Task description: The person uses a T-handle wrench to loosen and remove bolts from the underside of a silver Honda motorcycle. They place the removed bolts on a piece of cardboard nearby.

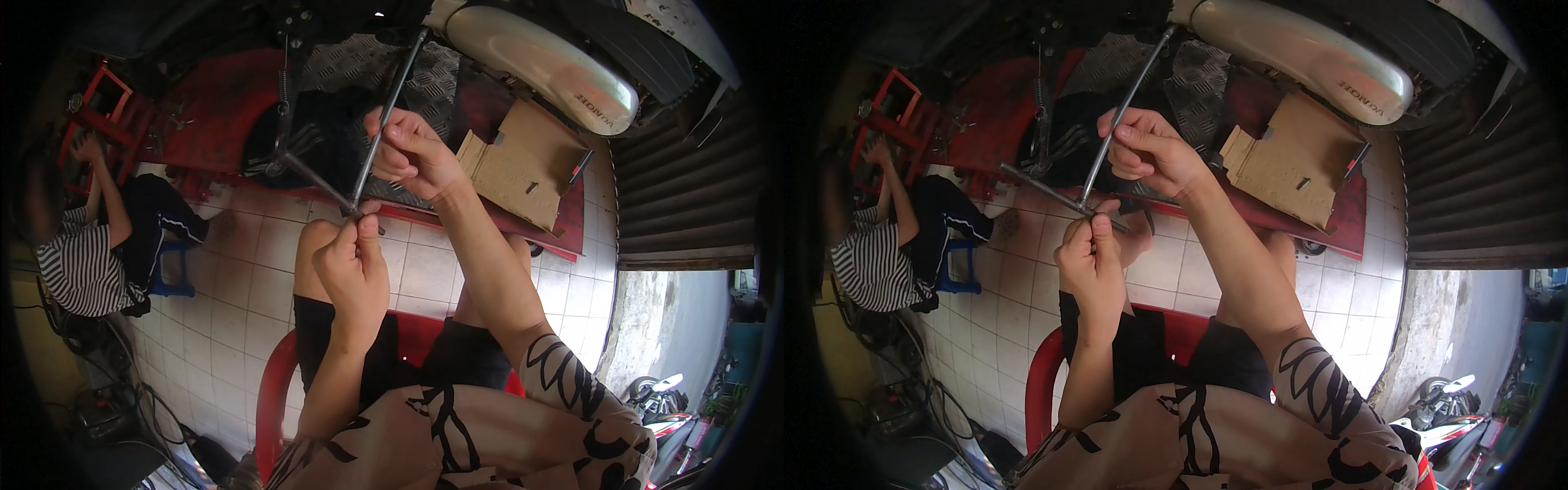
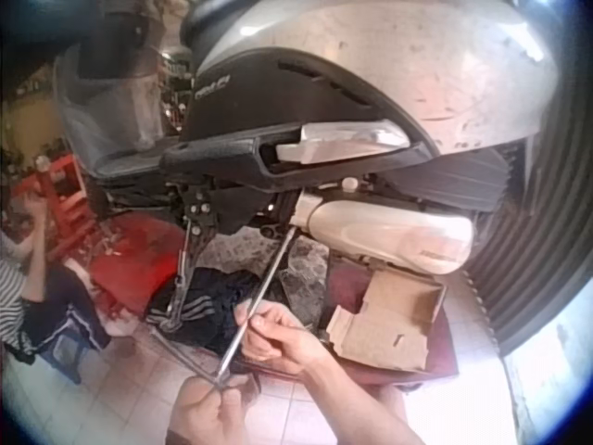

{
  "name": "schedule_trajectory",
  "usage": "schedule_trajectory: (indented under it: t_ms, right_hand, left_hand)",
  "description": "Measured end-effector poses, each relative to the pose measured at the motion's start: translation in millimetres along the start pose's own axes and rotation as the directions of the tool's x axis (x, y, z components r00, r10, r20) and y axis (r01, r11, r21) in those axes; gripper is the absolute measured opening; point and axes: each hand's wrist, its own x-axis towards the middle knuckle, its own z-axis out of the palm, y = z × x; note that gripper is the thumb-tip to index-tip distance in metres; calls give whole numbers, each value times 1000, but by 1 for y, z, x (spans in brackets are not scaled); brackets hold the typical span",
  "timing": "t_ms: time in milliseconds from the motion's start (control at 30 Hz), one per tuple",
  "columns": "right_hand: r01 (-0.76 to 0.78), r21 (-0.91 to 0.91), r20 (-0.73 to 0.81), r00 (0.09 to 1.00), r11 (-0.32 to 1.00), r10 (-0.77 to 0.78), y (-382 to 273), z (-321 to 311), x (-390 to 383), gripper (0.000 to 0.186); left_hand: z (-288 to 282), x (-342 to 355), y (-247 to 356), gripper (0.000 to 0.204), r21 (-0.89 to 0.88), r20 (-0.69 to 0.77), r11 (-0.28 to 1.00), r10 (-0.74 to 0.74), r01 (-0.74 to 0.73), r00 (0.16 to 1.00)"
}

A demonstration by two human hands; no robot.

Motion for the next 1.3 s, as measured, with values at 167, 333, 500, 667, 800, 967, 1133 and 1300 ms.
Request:
schedule_trajectory:
  t_ms: [167, 333, 500, 667, 800, 967, 1133, 1300]
  right_hand:
    - [-4, -125, -89, 996, 992, -7, 5, -11, -1, 19]
    - [50, -69, -106, 993, 996, -57, 2, -8, -1, 22]
    - [112, -10, -97, 989, 994, -112, 2, -6, 3, 24]
    - [106, -57, -125, 986, 993, -112, -1, -8, 0, 24]
    - [143, -38, -135, 980, 989, -147, -3, -4, 1, 24]
    - [156, -48, -178, 971, 987, -162, 1, -9, 1, 24]
    - [165, -32, -201, 965, 986, -168, -3, -7, 0, 23]
    - [172, -47, -228, 957, 984, -178, 0, -10, 1, 23]
  left_hand:
    - [-12, 1, 27, 32, -151, 225, 988, 44, -10, 973]
    - [-21, 10, 30, 39, -33, -50, 999, -15, 13, 999]
    - [-9, -18, 10, 39, -15, 420, 1000, 6, 0, 907]
    - [-15, -4, 40, 52, -212, 209, 977, 46, 0, 977]
    - [-14, -11, 17, 57, -129, 242, 985, -77, 111, 967]
    - [-20, -13, 56, 59, -301, 478, 940, 2, 162, 879]
    - [-16, -17, 26, 66, -224, 389, 952, -110, 210, 915]
    - [-22, -12, 53, 72, -285, 438, 949, 2, 137, 899]
